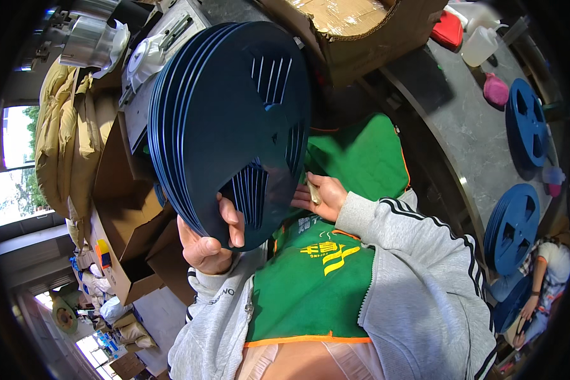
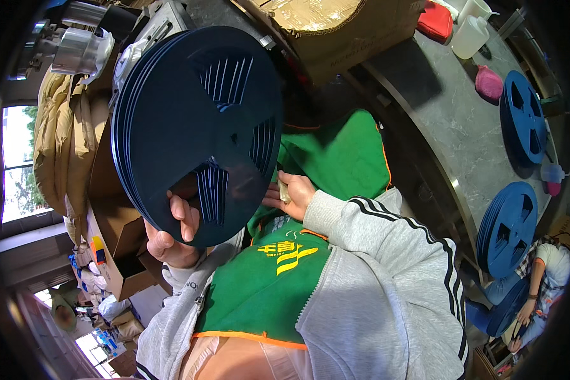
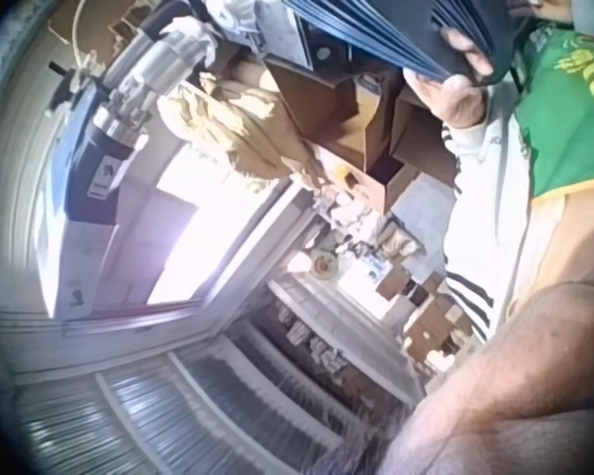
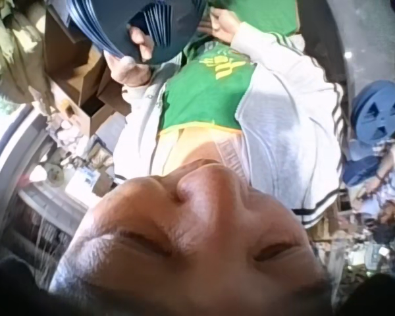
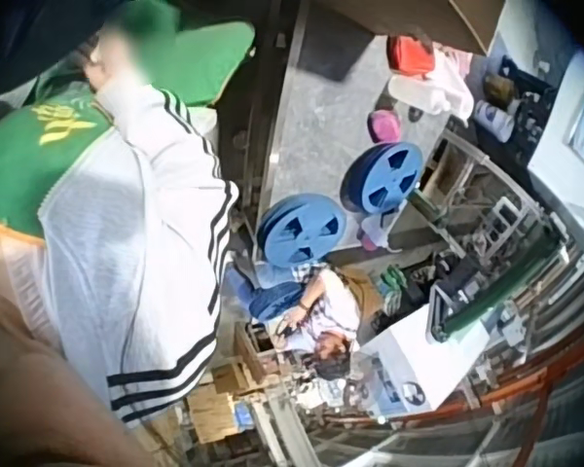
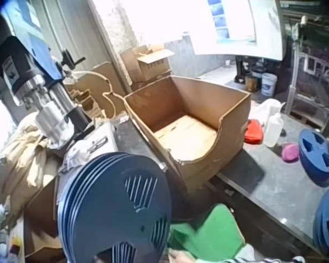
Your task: The person uses a utility knife to scrape edges of stacked blue plastic spools, then wipes each spool with a pink cloth. The person stacks the cleaned spools on a table in a workshop setting.
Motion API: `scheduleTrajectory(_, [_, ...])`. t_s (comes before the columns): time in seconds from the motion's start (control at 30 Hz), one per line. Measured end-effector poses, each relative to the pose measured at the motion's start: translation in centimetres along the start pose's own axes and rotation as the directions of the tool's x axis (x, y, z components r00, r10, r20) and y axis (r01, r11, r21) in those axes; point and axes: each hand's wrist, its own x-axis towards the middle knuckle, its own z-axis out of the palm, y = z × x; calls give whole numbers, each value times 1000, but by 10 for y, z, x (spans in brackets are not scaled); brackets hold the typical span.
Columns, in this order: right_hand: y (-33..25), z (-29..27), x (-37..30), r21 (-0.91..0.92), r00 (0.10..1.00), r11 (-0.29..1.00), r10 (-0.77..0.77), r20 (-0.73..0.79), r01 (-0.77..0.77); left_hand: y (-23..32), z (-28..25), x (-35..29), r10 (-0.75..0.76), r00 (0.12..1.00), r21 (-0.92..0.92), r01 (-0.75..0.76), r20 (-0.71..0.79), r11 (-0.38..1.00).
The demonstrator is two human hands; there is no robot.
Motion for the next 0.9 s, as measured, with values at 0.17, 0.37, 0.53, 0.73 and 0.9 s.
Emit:
scheduleTrajectory(0.17, [-3, -15, 7, -2, 992, 994, -111, -67, 111, 0, 4, 1, -2, 1000, 29, 3, -6, 1000])
scheduleTrajectory(0.37, [-27, -51, 1, -326, 810, 782, -581, -76, 531, 8, 5, 2, -100, 993, 105, 105, -60, 989])
scheduleTrajectory(0.53, [-33, -37, -44, -604, 675, 414, -675, 298, 681, 10, 7, 23, -198, 980, 87, 196, 13, 977])
scheduleTrajectory(0.73, [-25, 39, -104, -595, 570, 54, -370, 734, 802, 7, 28, 45, -317, 945, 223, 326, -75, 919])
scheduleTrajectory(0.9, [-24, 84, -110, -671, 680, 131, -238, 693, 730, 2, 35, 61, -325, 946, 240, 318, -13, 917])
